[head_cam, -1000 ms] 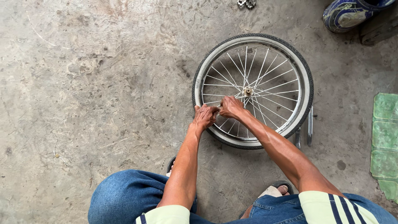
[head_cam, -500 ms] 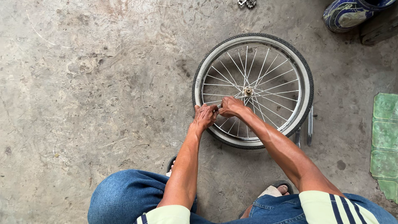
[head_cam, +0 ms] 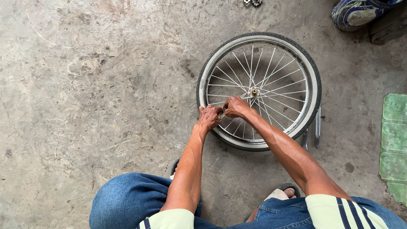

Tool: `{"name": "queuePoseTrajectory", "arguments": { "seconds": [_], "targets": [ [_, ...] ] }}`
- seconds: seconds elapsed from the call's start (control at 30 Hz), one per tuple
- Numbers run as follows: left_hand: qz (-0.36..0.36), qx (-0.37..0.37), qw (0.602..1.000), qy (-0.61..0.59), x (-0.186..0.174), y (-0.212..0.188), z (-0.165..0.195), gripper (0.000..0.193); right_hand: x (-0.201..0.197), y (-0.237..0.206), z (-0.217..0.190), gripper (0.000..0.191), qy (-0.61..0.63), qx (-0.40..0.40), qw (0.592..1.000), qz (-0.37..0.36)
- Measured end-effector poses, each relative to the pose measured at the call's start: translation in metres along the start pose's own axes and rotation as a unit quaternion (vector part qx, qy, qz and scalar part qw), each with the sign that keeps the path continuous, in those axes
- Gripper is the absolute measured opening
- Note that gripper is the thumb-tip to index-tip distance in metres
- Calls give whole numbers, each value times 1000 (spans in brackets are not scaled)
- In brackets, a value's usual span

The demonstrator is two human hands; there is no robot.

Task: The person removes a bicycle wheel from the frame, uses a wrench to loosen the axle nuts, and then uses a spoke wrench to adjust the spokes while sitting on the floor.

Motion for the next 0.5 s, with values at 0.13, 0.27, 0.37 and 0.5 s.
{"name": "queuePoseTrajectory", "arguments": {
  "seconds": [0.13, 0.27, 0.37, 0.5],
  "targets": [
    [8, 2, 1000, -18, -4, 0, 2, 25, 4, 6, 1, 31, -51, -26, 998, 7],
    [19, 5, 999, -36, -5, 0, 2, 25, 9, 7, 6, 26, 1, 8, 1000, 16],
    [8, 0, 1000, -24, -2, 0, 1, 25, 9, 5, 1, 32, 7, -12, 1000, 16],
    [-9, 0, 1000, -11, -1, 0, 2, 28, -6, 1, -14, 38, 1, -109, 989, 99]
  ]
}}
Point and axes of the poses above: each hand's wrist, its own y-axis towards the middle knuckle, its own x-axis out of the palm, z = x × y, the point moved 10 cm from there along y, towards the middle knuckle, and after that the axes turned 9 degrees about z, right-handed, at the moved point
